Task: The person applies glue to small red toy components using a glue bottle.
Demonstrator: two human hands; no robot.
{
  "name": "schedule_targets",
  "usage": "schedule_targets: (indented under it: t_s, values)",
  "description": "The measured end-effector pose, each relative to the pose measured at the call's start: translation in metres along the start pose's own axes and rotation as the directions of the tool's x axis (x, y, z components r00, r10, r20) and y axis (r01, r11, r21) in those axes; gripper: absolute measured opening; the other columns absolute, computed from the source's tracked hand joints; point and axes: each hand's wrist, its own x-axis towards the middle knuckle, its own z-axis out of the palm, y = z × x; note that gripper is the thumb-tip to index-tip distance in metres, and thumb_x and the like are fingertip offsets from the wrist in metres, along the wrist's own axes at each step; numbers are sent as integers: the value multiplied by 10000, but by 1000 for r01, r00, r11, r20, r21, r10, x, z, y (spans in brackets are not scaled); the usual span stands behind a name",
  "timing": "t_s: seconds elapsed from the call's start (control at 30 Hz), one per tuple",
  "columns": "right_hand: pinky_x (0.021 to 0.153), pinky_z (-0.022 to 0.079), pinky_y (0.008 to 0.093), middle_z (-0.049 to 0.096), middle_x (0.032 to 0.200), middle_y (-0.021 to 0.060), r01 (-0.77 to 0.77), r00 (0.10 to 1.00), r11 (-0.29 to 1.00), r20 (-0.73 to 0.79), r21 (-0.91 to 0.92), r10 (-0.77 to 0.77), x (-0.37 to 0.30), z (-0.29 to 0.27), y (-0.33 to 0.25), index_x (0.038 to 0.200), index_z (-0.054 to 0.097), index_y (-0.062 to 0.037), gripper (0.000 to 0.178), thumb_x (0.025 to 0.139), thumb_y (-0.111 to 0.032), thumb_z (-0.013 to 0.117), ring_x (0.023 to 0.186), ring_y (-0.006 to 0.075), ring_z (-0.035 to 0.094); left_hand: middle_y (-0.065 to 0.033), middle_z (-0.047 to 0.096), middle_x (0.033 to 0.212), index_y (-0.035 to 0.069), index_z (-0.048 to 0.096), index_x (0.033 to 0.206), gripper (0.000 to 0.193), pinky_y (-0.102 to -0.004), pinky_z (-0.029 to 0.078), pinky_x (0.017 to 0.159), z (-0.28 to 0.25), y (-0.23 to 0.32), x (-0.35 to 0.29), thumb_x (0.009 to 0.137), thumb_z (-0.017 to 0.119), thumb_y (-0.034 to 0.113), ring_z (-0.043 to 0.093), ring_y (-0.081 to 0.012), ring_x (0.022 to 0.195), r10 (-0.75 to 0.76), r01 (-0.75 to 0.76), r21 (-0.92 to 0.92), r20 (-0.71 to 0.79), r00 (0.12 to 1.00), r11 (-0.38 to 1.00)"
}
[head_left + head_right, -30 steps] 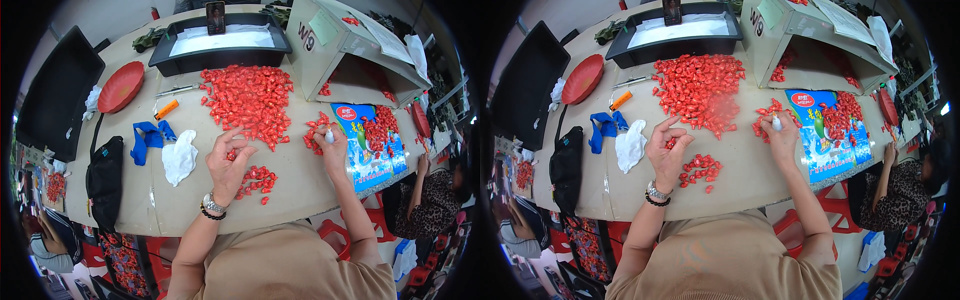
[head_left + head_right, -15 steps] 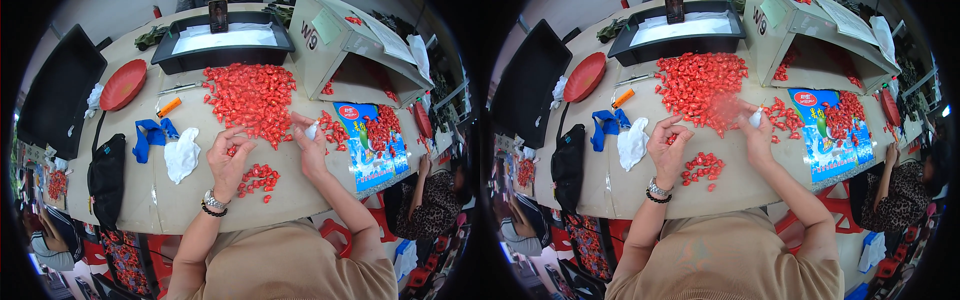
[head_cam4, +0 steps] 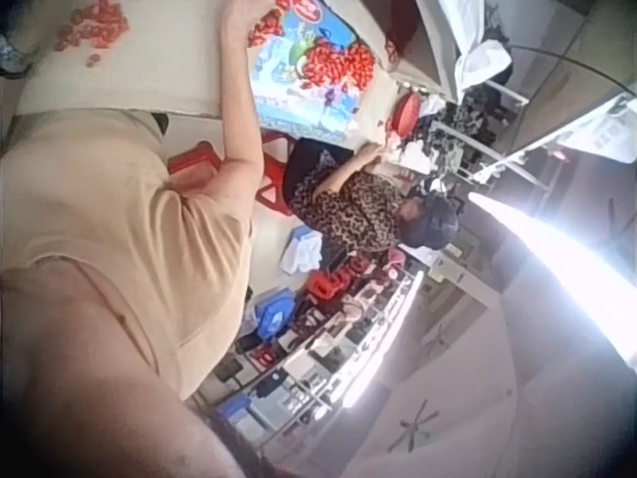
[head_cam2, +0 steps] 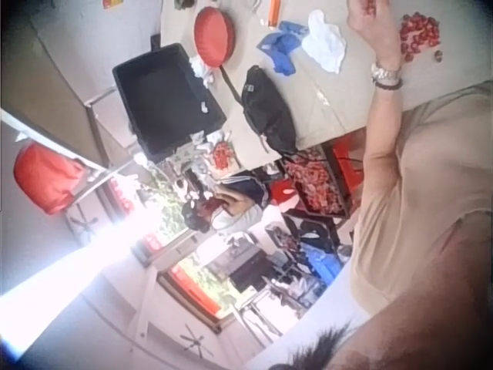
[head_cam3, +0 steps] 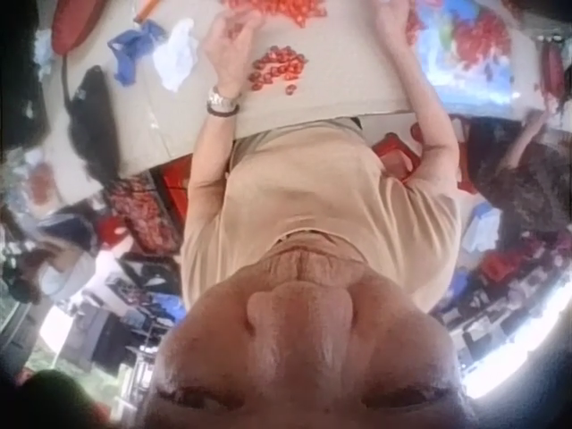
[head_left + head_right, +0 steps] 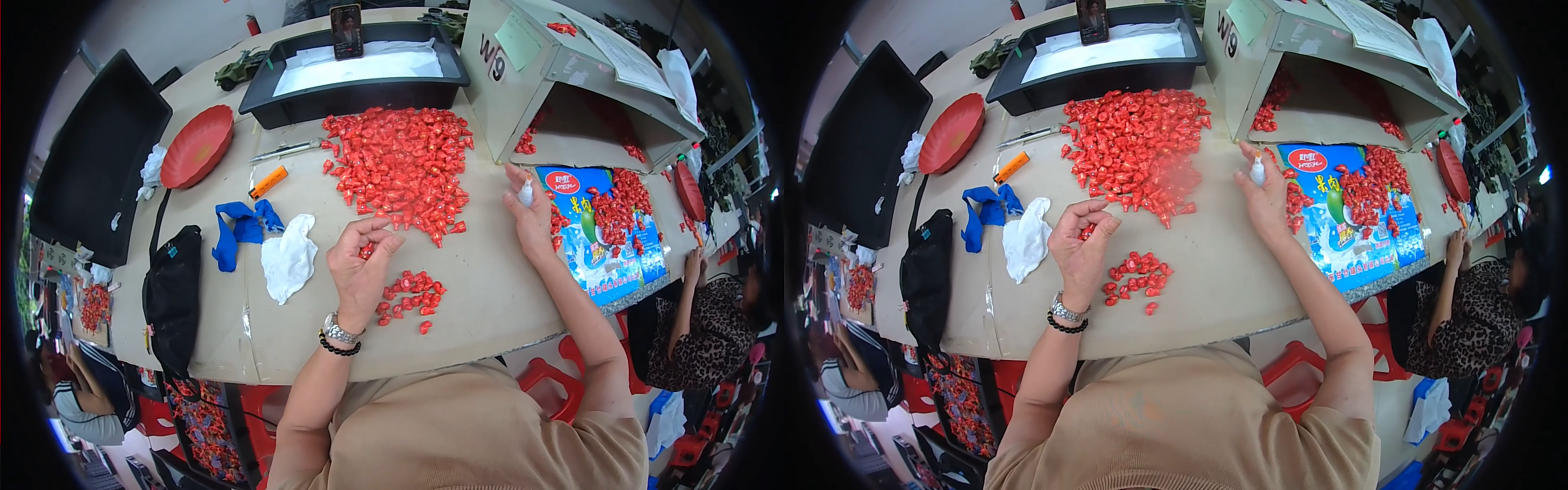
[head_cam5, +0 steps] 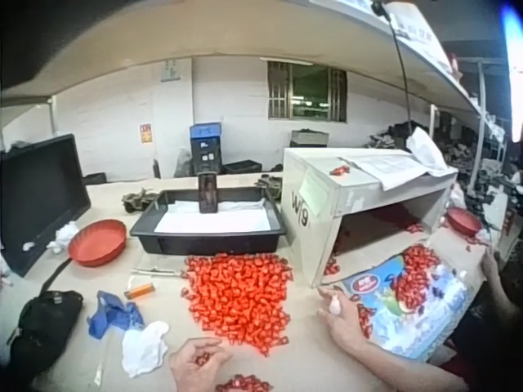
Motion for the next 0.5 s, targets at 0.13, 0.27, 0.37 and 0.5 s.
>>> schedule_targets:
  t_s: [0.13, 0.27, 0.37, 0.5]
  values:
    - [996, 386, 313, 553, 1244, 121, 79, 997, 995, 1, -66, -79, 13, -23, 8, 1256, 522, -44, 433, 830, 23, 561, 1189, 203, 498, -46, 650, 751, -28, 600, 981, 209, -198, 459, 596, -2, -1, 0, 799, 688, 26, 579, -65, 642, -106, 109, -63, 43, 993, 992]
    - [1025, 385, 327, 533, 1277, 114, 78, 997, 997, -18, -10, -78, 26, -48, 19, 1200, 524, -3, 350, 855, 51, 522, 1197, 218, 501, -17, 601, 747, -13, 577, 1011, 202, -175, 381, 445, -8, 5, 3, 845, 648, 76, 501, -78, 542, -329, 358, -437, 143, 934, 825]
    - [978, 422, 302, 581, 1199, 110, 109, 991, 994, -80, 31, -106, 38, -64, 32, 1146, 550, 11, 284, 864, 40, 528, 1120, 195, 548, -46, 590, 822, -10, 550, 1043, 200, -184, 324, 375, -15, 2, 10, 853, 580, 40, 493, -105, 577, -379, 431, -665, 232, 896, 610]
    - [896, 468, 282, 635, 1093, 97, 148, 975, 989, -170, 26, -142, 43, -77, 37, 1087, 572, 6, 214, 877, 12, 538, 1031, 175, 594, -115, 559, 1002, -19, 522, 1081, 239, -174, 336, 378, -24, -8, 17, 846, 476, -11, 490, -124, 711, -410, 460, -833, 320, 854, 308]
